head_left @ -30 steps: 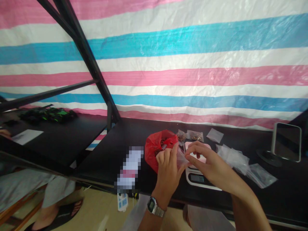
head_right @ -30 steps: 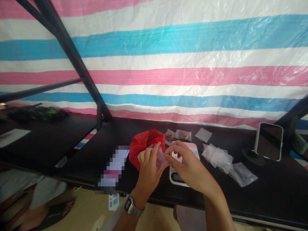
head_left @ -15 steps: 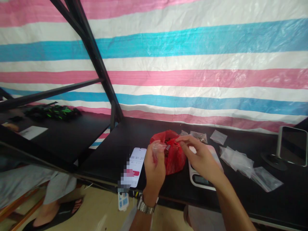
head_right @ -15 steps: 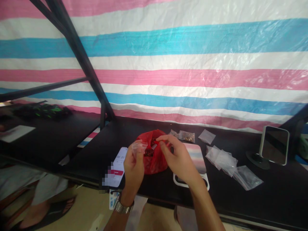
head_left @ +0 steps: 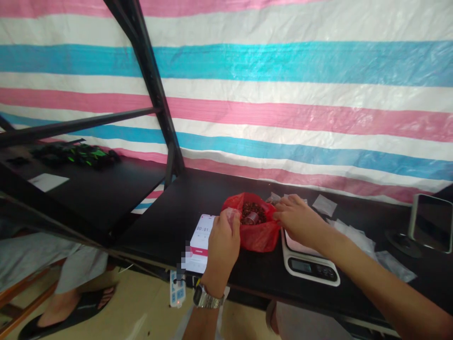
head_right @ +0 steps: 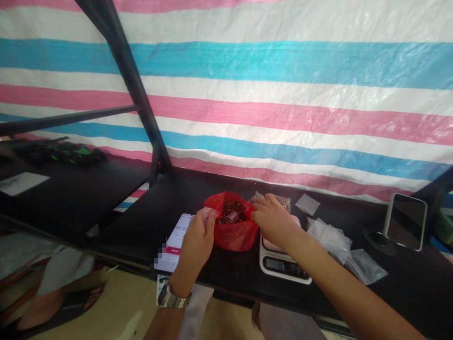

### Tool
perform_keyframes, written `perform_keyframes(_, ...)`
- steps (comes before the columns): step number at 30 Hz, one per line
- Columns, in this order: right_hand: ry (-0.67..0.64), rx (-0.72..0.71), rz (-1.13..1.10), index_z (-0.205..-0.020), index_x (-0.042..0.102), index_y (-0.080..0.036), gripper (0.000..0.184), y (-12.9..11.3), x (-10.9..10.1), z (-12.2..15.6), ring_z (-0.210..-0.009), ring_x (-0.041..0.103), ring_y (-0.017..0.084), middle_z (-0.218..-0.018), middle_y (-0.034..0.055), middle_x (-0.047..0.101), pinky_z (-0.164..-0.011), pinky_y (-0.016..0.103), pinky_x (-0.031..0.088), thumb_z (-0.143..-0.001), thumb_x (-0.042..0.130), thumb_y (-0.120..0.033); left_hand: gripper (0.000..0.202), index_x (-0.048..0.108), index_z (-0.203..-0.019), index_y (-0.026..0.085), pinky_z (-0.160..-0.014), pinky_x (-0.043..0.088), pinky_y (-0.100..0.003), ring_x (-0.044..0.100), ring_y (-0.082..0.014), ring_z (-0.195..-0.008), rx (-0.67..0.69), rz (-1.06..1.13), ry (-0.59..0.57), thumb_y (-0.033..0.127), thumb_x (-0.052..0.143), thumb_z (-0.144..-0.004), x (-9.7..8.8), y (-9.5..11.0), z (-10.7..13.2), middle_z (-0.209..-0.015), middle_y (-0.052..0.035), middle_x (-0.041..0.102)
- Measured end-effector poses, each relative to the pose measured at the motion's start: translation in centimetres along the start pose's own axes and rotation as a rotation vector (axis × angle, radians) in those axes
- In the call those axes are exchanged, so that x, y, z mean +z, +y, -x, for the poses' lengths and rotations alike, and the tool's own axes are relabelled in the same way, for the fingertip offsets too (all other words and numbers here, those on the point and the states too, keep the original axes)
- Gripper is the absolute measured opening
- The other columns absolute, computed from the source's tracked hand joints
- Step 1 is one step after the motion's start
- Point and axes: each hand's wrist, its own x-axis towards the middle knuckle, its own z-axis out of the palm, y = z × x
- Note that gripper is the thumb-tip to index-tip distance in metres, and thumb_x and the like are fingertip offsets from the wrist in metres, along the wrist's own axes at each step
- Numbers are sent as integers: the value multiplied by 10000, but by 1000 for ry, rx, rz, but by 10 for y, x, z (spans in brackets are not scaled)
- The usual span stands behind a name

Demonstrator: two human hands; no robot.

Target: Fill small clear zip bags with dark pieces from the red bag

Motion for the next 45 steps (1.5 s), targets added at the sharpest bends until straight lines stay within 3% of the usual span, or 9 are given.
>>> perform_keyframes(5,-91,-9,-30,-861,813,-218,152,-6,-23,14,-1075,668,357,-1010,155,793,-983,485,430,-895,688,-138,357,637,-1145,159,-902,569,-515,720,-368,-1060,-75,44,99,408,385,-1101,-6,11,1,-1067,-194,741)
perform_keyframes(10,43,72,-109,-1007,801,-178,307,-26,-41,-24,-1109,683,328,-1134,170,775,-973,448,464,-1063,500,-206,344,620,-1097,181,-878,547,-499,713,-365,-1021,-124,120,223,446,401,-1082,-15,27,2,-1062,-188,739)
perform_keyframes(15,-145,131,-195,-1044,791,-138,190,-34,-18,-57,-1016,761,313,-1083,198,811,-829,353,513,-990,611,-167,337,587,-959,234,-769,526,-387,687,-270,-847,-242,317,260,492,412,-1087,-15,29,0,-874,-72,698)
perform_keyframes(23,-107,140,-265,-1104,740,-191,172,-34,-1,-48,-1052,755,289,-1127,121,815,-856,338,505,-957,669,-248,448,596,-920,225,-685,498,-328,630,-210,-760,-362,554,240,656,519,-1016,-13,16,-6,-817,-21,637)
perform_keyframes(28,-87,170,-127,-1142,722,-94,274,-47,-2,-45,-1179,696,365,-1191,224,778,-1001,419,468,-893,671,-197,555,583,-920,217,-549,406,-256,508,-134,-564,-591,907,179,772,596,-909,-2,28,0,-648,58,538)
perform_keyframes(32,-104,187,-163,-1102,732,-103,274,-51,0,-38,-1129,711,361,-1114,216,790,-950,403,469,-850,687,-201,521,605,-973,206,-505,360,-216,433,-95,-507,-728,1139,135,707,697,-865,2,39,3,-601,96,486)
perform_keyframes(36,-128,330,-456,-968,726,-172,184,-46,5,-36,-860,726,262,-953,104,801,-679,315,429,-809,730,-264,430,609,-973,200,-528,403,-205,491,-89,-537,-774,1252,160,617,690,-905,-5,47,0,-667,64,562)
perform_keyframes(41,-153,426,-920,-935,704,-185,111,-29,16,-35,-682,657,161,-779,4,742,-581,251,407,-832,701,-224,476,639,-1038,196,-592,495,-243,605,-123,-648,-752,1291,142,650,682,-901,-15,44,-6,-820,1,673)
perform_keyframes(45,-81,440,-805,-970,701,-175,103,-19,19,-36,-777,700,184,-888,43,780,-658,259,461,-877,673,-209,615,652,-1019,202,-515,396,-212,467,-87,-526,-656,1178,97,767,739,-794,-11,32,-5,-689,63,574)
